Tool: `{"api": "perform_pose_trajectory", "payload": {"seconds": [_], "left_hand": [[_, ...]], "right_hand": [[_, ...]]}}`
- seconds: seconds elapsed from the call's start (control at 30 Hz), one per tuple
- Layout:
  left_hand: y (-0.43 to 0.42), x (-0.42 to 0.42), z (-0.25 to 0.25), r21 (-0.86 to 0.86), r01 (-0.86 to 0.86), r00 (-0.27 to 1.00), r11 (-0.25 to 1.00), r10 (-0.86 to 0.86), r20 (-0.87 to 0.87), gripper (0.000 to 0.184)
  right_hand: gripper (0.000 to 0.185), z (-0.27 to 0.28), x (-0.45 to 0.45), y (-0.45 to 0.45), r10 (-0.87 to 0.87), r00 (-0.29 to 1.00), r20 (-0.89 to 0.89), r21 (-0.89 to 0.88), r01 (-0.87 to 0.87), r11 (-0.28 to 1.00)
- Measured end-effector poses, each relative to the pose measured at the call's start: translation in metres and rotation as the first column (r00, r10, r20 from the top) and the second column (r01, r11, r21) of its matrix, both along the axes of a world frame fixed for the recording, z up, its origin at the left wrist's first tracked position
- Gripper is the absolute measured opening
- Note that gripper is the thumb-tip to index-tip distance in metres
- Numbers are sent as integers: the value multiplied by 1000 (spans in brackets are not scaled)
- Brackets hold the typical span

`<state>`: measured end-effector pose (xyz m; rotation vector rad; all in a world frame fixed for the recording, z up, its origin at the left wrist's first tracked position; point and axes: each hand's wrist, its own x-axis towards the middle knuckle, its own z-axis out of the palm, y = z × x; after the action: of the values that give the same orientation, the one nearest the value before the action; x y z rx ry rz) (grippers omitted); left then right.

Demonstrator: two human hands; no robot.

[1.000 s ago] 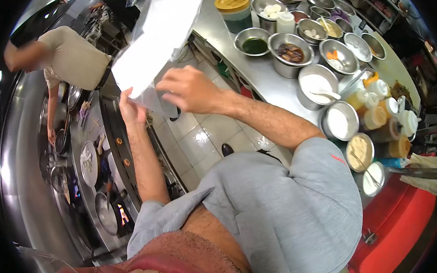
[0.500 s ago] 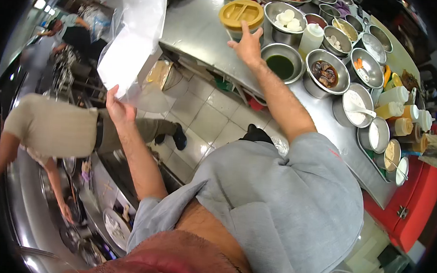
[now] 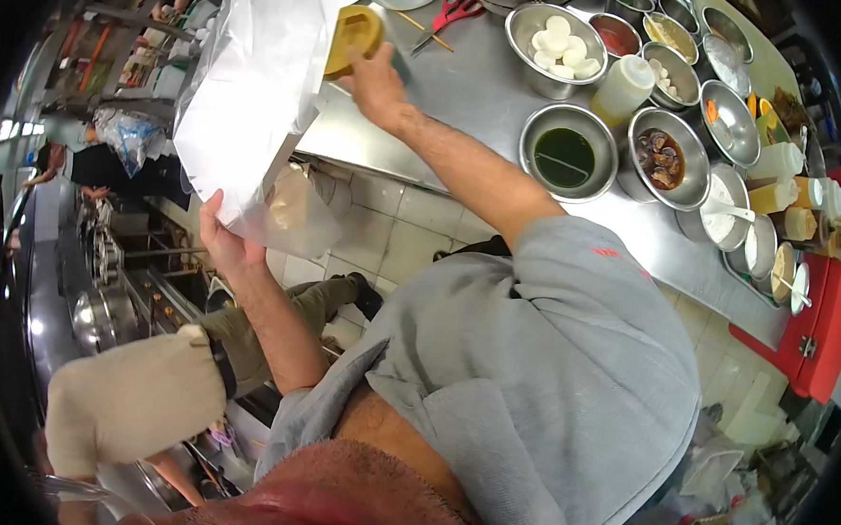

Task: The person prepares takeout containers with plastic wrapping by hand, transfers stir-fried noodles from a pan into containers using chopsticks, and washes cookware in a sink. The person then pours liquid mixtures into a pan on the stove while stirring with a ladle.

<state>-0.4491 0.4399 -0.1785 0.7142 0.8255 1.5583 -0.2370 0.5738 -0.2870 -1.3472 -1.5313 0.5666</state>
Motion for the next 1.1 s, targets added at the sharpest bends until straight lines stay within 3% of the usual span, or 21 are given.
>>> {"api": "perform_pose_trajectory", "payload": {"seconds": [0.07,0.17,0.3,0.37,0.43,0.5,0.63,0.7,0.73,0.77,0.83,0.87,0.93,0.97,1.1], "left_hand": [[20,-6,-3,0,34,998,999,-34,-47,52],[44,-11,-5,-12,125,990,992,-126,-68,54],[74,-3,-12,-33,297,954,954,-298,-30,54],[86,13,-9,-57,384,923,922,-380,60,56],[100,30,-13,-70,489,866,870,-474,160,60],[112,51,-21,-48,502,860,863,-494,127,56],[121,81,-36,-10,580,811,814,-577,102,53],[130,85,-62,-17,624,779,781,-620,96,53],[133,88,-75,-27,663,747,748,-659,85,53],[134,93,-85,-44,678,734,734,-671,109,52],[133,106,-113,-83,694,716,715,-674,181,53],[135,109,-124,-114,703,705,702,-667,241,54],[133,119,-133,-99,688,720,719,-658,222,56],[134,123,-137,-83,671,735,737,-647,204,58],[140,125,-160,-63,671,738,739,-656,160,76]], "right_hand": [[41,-17,-25,28,46,998,48,235,-56,970],[41,-29,-49,44,74,997,-27,-17,-75,997],[40,-36,-43,41,28,885,-464,-322,-198,926],[40,-35,-26,21,-34,661,-749,-348,-350,870],[40,-33,-6,-10,-103,368,-924,-288,-493,821],[41,-30,7,-44,-140,118,-983,-183,-562,806],[44,-37,46,-80,-97,-166,-981,2,-514,858],[41,-46,76,-84,-198,-185,-963,-162,-195,967],[41,-28,75,-86,-198,-182,-963,-164,-184,969],[40,-8,75,-89,-391,-124,-912,-386,-64,920],[31,10,78,-97,-560,28,-828,-557,68,828],[31,1,80,-99,-560,27,-828,-557,68,827],[46,-33,91,-109,-342,487,-803,-407,-29,913],[68,-44,93,-118,-236,444,-864,-271,-16,962],[74,2,91,-137,-144,401,-905,-159,-5,987]]}}
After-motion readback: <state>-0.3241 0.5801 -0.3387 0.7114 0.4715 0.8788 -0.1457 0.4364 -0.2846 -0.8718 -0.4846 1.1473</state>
